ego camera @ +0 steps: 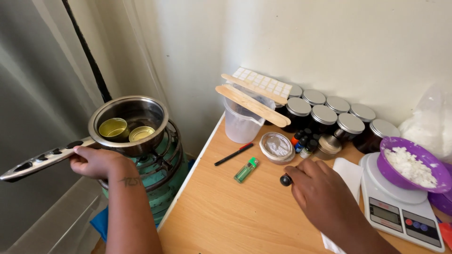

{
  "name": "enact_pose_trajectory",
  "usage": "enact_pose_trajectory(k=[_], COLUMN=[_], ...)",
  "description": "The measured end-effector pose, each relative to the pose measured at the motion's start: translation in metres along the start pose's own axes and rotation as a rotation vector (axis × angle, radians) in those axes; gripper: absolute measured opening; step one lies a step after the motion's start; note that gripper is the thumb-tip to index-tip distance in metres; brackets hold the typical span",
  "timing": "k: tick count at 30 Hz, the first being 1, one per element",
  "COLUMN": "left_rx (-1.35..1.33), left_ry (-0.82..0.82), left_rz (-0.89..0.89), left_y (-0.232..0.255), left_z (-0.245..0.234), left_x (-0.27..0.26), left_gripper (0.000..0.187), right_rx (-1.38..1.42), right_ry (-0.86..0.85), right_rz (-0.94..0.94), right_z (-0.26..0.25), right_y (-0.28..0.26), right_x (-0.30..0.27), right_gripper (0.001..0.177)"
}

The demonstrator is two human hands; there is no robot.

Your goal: Heating metal tins in a water bath on a portable gas stove and cleaning lids with a cloth for candle making.

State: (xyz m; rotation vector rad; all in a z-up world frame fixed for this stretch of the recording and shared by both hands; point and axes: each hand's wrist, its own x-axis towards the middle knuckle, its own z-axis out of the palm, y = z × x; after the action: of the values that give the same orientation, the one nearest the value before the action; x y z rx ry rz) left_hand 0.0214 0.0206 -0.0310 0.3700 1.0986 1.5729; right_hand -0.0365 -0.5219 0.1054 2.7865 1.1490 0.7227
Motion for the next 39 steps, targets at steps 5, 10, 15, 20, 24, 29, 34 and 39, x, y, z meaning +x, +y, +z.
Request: enact_pose_trajectory(k=[5,10,15,20,24,29,34,39], left_rx=[0.021,-0.027,-0.015,-0.001,0.008,0.022,0.034,-0.135], left_ry=[-0.011,0.002,0.025,0.025,0.043,0.028,-0.002,0.056], left_rz=[0.028,0.071,0.115,0.161,0.221,0.209,0.166,0.114], left_y=[0.002,-0.008,-0.021,-0.016,-0.013,-0.015,-0.023,-0.002], left_z=[-0.001,0.001,0.007,0.007,0.009,0.009,-0.008,-0.04], left_x=[-0.012,-0.003,0.007,-0.001,-0.006,-0.01,-0.003,-0.018], left_gripper=[0.038,0.035,0.034,0.029,0.028,0.032,0.045,0.036], right_rx=[0.62,1.328,1.722,1.478,1.152,1.068,1.015,1.014], right_ry=[0.371,0.622,0.661,0.54,0.608,0.484,0.491,0.471], right_rz=[0.072,0.215,0.737,0.431,0.152,0.091,0.057,0.029], right_z=[-0.07,0.009,0.105,0.12,0.135,0.137,0.139,0.141], right_y=[-0.069,-0.121,-0.183,-0.237,-0.242,-0.229,-0.224,-0.224], right_x=[0.041,0.132,0.209,0.232,0.242,0.233,0.232,0.234], right_gripper=[0.03,0.015,0.019,0.033,0.029,0.032,0.027,0.026])
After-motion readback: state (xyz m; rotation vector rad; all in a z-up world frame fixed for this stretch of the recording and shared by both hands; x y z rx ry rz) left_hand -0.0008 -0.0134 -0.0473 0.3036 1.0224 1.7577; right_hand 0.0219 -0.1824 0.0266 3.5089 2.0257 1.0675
